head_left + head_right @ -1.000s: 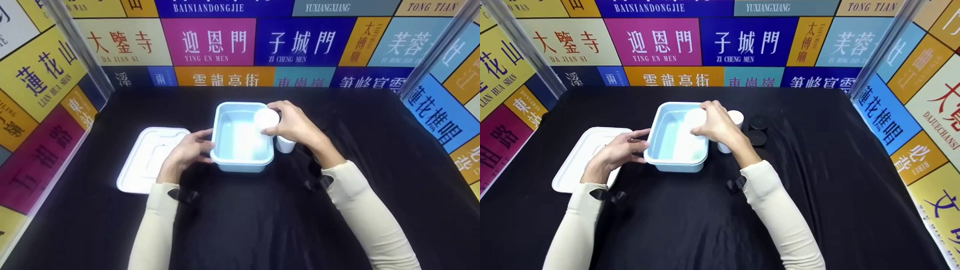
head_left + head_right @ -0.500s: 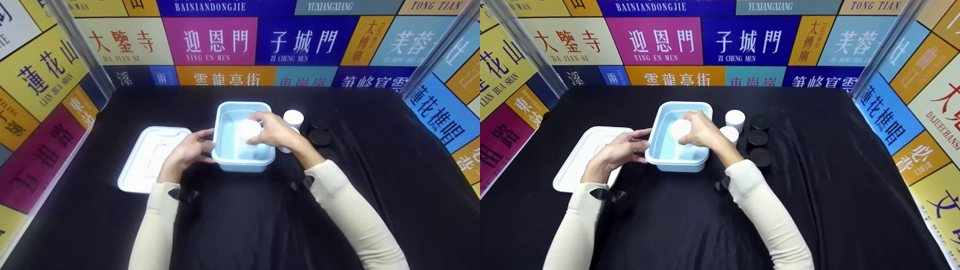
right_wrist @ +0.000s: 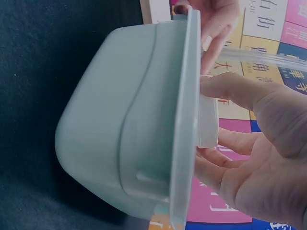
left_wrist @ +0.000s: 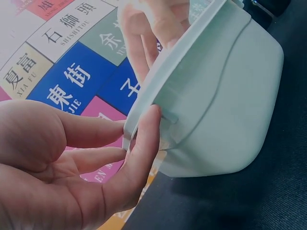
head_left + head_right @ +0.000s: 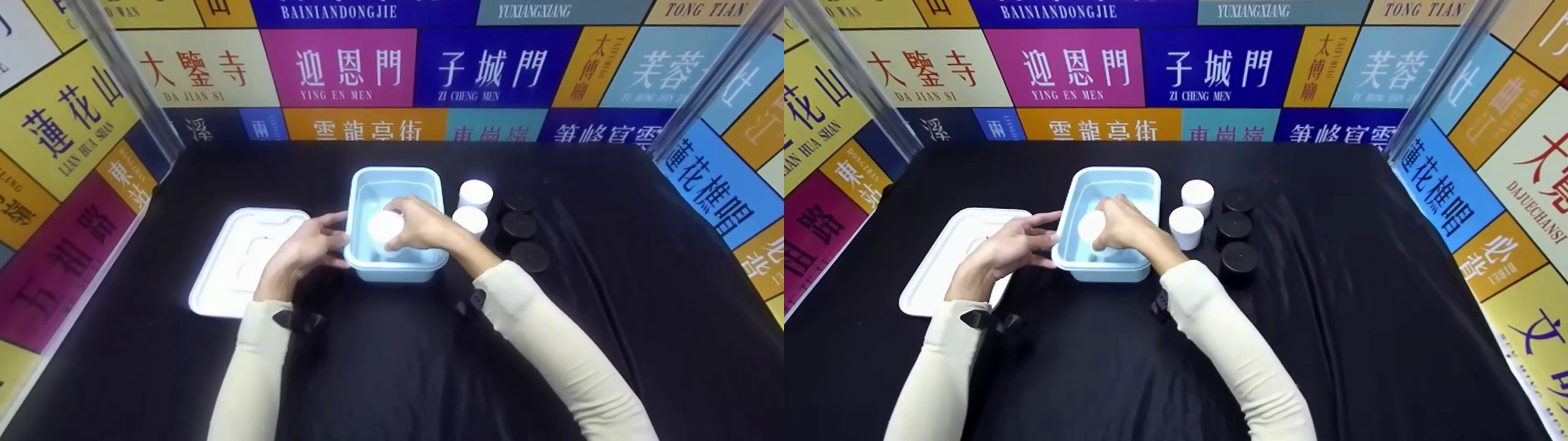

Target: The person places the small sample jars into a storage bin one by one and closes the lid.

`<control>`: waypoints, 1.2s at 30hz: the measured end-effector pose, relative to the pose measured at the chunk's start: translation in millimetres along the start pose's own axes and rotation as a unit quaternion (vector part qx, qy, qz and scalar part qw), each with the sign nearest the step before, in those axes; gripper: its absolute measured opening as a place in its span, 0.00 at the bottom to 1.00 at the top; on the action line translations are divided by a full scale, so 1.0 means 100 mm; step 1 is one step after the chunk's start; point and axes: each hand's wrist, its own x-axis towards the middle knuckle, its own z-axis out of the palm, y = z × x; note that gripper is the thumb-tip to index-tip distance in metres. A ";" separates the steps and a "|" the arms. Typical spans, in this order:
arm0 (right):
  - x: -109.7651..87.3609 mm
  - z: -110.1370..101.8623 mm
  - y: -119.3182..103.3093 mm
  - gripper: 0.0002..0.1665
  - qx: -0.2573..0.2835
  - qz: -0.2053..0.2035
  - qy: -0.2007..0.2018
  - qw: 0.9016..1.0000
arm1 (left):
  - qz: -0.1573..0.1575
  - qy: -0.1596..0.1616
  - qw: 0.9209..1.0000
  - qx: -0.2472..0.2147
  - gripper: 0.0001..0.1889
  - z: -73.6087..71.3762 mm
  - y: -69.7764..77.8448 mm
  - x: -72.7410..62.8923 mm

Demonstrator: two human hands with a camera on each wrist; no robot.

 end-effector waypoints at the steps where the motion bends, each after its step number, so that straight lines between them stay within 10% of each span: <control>1: 0.00 0.02 0.00 0.39 0.000 0.003 -0.003 1.000 | -0.001 -0.001 1.000 0.000 0.33 0.00 0.00 0.00; 36: -0.03 0.16 -0.03 0.43 0.022 0.017 -0.026 0.999 | -0.001 -0.008 1.000 -0.013 0.32 0.00 -0.01 0.00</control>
